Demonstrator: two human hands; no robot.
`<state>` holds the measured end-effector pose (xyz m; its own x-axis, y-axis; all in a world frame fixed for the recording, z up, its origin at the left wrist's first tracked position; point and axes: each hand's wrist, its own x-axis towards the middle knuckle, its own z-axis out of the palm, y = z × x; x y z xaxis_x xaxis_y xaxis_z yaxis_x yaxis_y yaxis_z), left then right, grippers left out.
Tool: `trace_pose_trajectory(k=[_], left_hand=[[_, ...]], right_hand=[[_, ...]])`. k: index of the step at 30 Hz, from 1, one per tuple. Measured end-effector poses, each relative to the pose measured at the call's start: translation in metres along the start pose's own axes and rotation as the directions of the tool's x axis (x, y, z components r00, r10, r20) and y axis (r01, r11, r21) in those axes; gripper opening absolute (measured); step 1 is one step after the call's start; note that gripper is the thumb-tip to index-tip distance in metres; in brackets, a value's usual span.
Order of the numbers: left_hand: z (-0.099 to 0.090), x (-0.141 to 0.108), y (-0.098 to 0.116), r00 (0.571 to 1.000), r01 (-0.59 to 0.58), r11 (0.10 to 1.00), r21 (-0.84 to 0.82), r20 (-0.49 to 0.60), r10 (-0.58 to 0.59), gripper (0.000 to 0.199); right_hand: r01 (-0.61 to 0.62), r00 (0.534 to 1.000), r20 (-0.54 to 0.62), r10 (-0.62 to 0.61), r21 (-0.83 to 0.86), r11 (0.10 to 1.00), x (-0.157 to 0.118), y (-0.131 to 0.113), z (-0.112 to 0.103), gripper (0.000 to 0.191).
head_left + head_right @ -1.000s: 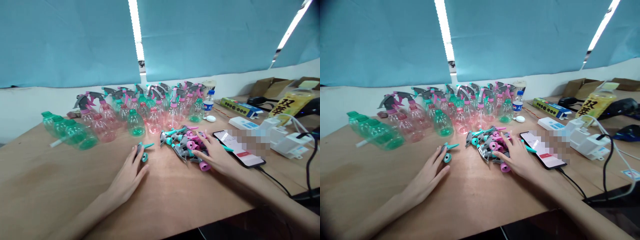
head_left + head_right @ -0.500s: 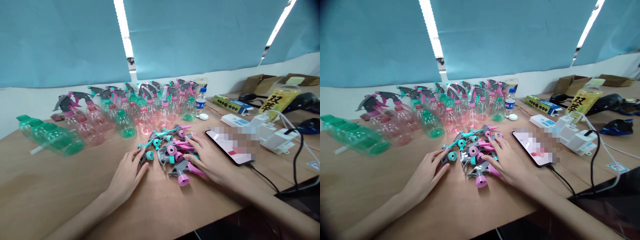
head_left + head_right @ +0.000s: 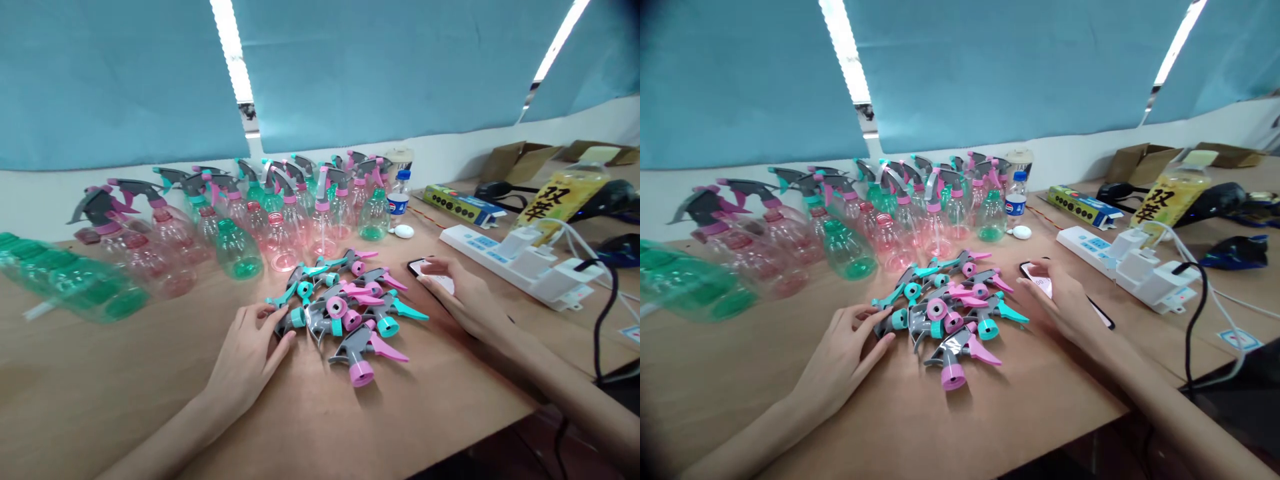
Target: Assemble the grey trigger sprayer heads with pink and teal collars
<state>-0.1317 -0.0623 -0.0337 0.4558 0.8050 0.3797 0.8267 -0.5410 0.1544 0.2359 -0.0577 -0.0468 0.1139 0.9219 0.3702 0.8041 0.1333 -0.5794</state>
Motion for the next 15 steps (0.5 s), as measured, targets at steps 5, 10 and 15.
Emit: trace_pose_trajectory(k=[5, 10, 15], left_hand=[[0.001, 0.0, -0.001, 1.0, 0.003, 1.0, -0.002, 0.003, -0.003, 0.037], [0.001, -0.001, -0.002, 1.0, -0.027, 1.0, 0.002, 0.0, 0.027, 0.034], [-0.002, 0.004, 0.001, 1.0, -0.002, 1.0, 0.008, 0.009, 0.002, 0.027]], right_hand=[[0.031, 0.999, 0.008, -0.031, -0.043, 0.999, -0.006, -0.004, 0.007, 0.046], [0.105, 0.994, -0.02, -0.107, -0.054, 0.993, -0.008, -0.013, 0.006, 0.038], [0.197, 0.98, 0.025, -0.196, -0.044, 0.979, -0.008, -0.027, 0.007, 0.031]])
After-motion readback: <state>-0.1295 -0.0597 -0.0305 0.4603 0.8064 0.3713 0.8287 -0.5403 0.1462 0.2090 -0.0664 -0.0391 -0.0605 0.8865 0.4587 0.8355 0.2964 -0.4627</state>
